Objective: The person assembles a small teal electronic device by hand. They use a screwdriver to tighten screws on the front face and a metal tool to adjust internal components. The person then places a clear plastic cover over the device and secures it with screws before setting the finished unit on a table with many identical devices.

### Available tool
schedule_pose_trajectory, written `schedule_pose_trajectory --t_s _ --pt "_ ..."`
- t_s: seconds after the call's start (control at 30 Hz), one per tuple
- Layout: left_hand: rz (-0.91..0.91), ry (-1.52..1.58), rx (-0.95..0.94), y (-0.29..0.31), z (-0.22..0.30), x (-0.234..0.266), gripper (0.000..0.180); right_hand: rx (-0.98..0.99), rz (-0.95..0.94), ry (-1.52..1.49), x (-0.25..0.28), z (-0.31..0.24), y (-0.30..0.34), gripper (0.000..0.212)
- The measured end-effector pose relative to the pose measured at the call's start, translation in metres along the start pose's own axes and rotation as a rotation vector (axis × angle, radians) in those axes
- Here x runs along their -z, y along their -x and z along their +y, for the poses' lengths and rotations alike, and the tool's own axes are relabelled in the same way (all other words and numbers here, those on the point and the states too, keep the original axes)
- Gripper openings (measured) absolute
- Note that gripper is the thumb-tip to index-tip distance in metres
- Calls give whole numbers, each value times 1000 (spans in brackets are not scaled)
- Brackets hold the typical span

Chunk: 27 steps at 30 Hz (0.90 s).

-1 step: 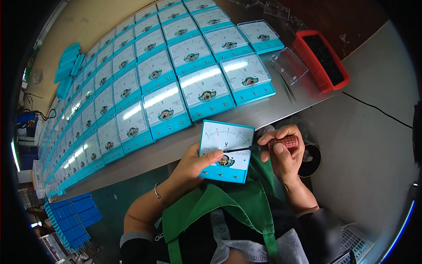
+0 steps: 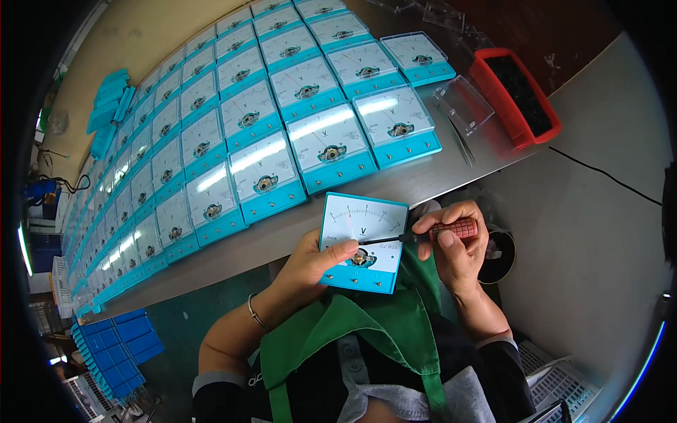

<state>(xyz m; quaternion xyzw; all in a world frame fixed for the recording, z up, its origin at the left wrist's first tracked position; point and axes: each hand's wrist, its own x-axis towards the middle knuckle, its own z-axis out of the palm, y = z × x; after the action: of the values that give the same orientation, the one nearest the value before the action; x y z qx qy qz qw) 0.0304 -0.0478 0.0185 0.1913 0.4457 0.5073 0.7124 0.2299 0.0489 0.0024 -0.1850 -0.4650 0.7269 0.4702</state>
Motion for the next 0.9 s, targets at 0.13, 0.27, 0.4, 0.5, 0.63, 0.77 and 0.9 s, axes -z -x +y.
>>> schedule_pose_trajectory --t_s 0.13,0.27,0.4,0.5,0.63,0.77,0.9 --pt "-2 -3 13 -1 0 -1 37 2 -16 -2 -2 1 3 19" --pt "-7 -13 7 -1 0 -2 37 -1 -3 -7 -2 1 4 19" --pt "-7 -36 18 0 0 -2 37 5 12 1 -2 1 5 19" --pt "-1 -58 28 0 1 -4 45 -1 35 8 -4 0 5 18" --pt "-5 -79 23 0 1 -4 42 5 45 14 -5 0 5 18" --pt "-2 -109 2 1 1 -5 39 7 46 15 -5 2 6 19" --pt "0 -116 11 2 2 -5 39 9 35 -1 -5 2 5 20"
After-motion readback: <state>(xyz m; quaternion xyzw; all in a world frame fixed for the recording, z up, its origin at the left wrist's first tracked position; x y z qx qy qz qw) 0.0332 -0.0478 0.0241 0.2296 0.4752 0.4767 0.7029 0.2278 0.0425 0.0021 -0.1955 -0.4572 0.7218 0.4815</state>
